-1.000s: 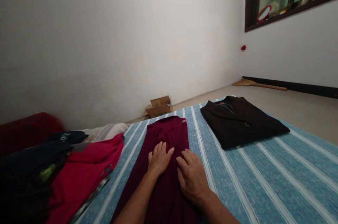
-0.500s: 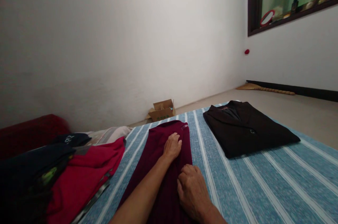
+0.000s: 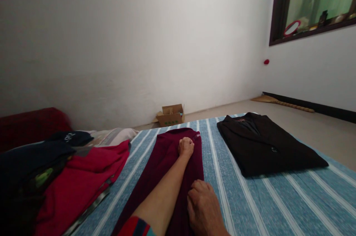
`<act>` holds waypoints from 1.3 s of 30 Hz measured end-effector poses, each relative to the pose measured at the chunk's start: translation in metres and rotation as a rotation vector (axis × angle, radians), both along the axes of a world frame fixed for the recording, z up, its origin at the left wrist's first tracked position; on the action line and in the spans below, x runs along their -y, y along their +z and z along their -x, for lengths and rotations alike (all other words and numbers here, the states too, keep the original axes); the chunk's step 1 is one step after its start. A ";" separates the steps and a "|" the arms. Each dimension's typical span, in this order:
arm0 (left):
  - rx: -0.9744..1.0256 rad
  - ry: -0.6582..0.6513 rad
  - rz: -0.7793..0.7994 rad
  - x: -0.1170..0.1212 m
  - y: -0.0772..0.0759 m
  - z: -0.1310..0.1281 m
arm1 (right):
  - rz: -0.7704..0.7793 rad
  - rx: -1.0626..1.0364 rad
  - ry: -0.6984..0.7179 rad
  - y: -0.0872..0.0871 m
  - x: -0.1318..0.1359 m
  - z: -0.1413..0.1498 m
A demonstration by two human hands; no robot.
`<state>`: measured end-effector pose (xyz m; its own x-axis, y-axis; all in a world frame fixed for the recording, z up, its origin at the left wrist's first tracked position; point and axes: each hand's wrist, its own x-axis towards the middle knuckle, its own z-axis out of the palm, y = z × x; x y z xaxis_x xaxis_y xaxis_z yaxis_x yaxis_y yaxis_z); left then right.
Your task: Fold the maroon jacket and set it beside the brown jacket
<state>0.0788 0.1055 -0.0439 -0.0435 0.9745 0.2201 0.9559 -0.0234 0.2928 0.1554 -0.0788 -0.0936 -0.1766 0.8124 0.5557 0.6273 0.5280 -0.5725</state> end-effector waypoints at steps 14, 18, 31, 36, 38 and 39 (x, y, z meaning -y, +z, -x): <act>0.102 0.038 -0.032 -0.004 -0.011 -0.002 | -0.032 0.055 -0.033 0.003 0.007 -0.003; 0.134 0.093 -0.038 -0.006 -0.010 -0.002 | -0.039 0.075 -0.041 0.003 0.007 -0.004; 0.086 0.049 -0.035 0.010 -0.011 -0.008 | -0.066 0.142 -0.051 0.000 0.008 -0.008; 0.050 0.065 0.006 0.011 -0.013 -0.012 | -0.077 0.108 -0.048 -0.002 0.008 -0.009; 0.030 0.058 0.025 0.010 -0.012 -0.013 | -0.072 0.096 -0.045 -0.001 0.008 -0.008; 0.020 0.059 0.034 0.010 -0.012 -0.013 | -0.067 0.093 -0.042 -0.001 0.009 -0.008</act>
